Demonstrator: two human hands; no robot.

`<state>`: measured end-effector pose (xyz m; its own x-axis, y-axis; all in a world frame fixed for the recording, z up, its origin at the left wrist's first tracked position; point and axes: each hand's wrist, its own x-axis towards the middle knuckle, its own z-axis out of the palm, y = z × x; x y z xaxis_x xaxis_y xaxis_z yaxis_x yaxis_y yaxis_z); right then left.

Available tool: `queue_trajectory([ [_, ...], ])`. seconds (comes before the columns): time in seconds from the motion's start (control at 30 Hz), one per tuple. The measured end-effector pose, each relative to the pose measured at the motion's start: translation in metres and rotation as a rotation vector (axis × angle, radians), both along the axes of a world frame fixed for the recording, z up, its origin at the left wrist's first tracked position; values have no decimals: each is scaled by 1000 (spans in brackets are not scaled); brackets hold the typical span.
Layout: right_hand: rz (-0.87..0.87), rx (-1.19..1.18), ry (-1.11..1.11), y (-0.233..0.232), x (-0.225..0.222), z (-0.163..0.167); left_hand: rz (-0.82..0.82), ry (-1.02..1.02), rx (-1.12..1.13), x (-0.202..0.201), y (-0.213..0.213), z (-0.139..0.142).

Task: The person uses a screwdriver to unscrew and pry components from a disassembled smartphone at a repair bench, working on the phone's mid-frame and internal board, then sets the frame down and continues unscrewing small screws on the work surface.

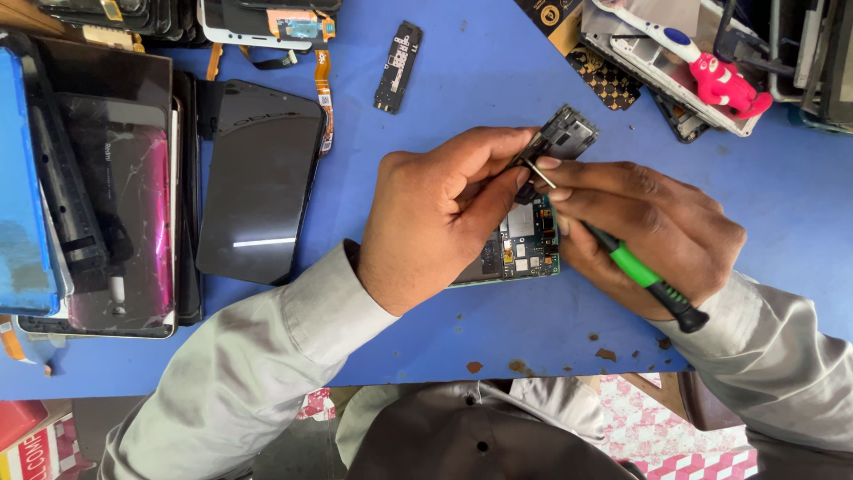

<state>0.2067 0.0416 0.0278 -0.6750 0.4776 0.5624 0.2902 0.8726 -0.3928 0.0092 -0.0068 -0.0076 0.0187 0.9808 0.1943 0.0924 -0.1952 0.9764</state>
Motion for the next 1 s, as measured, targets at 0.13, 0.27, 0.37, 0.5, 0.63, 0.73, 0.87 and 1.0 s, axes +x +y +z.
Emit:
queue_trajectory([
  [0.13,-44,-18,-40,-1,1,2,-15,-11,-14,0,0,-2],
  [0.27,-58,-19,-62,-3,0,6,-21,-14,1,-1,-1,-3],
  [0.37,-62,8,-55,-3,-3,6,-32,-32,11,-1,0,-4],
  [0.5,-1,11,-8,-1,-5,6,-19,6,-12,-1,-1,-3],
  [0.63,-18,-1,-37,-1,-5,8,-21,6,1,-1,0,-2],
  [0.73,-31,-6,-36,-1,-6,9,-18,5,-5,-1,0,-1],
  [0.87,37,3,-22,1,-7,9,-20,21,-11,-2,0,-2],
  [1.0,-63,0,-59,-1,-7,10,-37,-30,-12,-2,0,-5],
])
